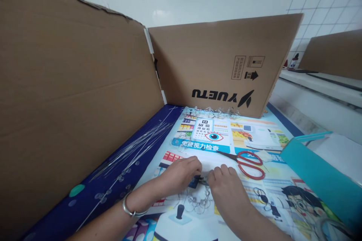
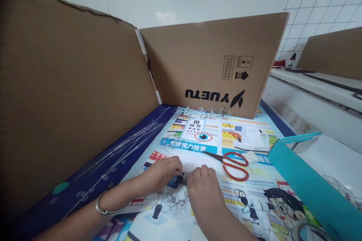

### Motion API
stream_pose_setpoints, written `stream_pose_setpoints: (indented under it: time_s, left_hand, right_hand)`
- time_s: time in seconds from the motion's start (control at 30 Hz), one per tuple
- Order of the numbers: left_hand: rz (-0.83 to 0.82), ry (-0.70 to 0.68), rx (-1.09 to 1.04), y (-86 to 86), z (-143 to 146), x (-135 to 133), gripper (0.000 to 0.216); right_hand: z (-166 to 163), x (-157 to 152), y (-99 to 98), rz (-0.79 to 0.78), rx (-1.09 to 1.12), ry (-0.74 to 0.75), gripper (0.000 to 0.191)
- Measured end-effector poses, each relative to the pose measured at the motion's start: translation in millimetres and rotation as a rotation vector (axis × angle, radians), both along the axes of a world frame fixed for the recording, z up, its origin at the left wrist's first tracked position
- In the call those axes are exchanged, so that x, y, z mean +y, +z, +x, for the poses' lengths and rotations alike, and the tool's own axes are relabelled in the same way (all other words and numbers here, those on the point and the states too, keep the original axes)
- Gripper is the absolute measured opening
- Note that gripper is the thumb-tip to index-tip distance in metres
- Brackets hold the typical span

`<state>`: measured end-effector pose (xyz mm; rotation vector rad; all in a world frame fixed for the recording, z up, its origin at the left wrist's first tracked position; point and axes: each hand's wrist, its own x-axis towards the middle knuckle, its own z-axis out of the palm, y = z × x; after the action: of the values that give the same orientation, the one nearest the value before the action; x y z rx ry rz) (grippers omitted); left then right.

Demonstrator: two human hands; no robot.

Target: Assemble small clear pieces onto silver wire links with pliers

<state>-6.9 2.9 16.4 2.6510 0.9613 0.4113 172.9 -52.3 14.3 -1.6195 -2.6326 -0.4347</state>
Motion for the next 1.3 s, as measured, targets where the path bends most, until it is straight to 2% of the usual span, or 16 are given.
stream_pose_setpoints:
  time_s: [0.33, 0.53, 0.97, 1.3]
  left_hand:
    - [0.045, -0.030, 0.111, 1.3, 2, -2, 0.011]
    - [0.048, -0.056, 0.088, 2.2, 3, -3, 0.013]
    - [-0.068, -0.075, -0.024, -4.2, 3, -3, 0.018]
    - [-0.055, -0.078, -0.015, -6.7, 4, -3, 0.017]
  right_hand:
    - [1, 0, 5.6, -0.055, 0.005, -0.034, 0.017]
    - [0, 0, 9.3, -0.094, -0.019, -0.064, 0.017]
    - [1, 3, 15.8, -0.138, -0.011, -0.042, 0.017]
    - [1, 3, 18.0, -0.136, -0.014, -0.030, 0.015]
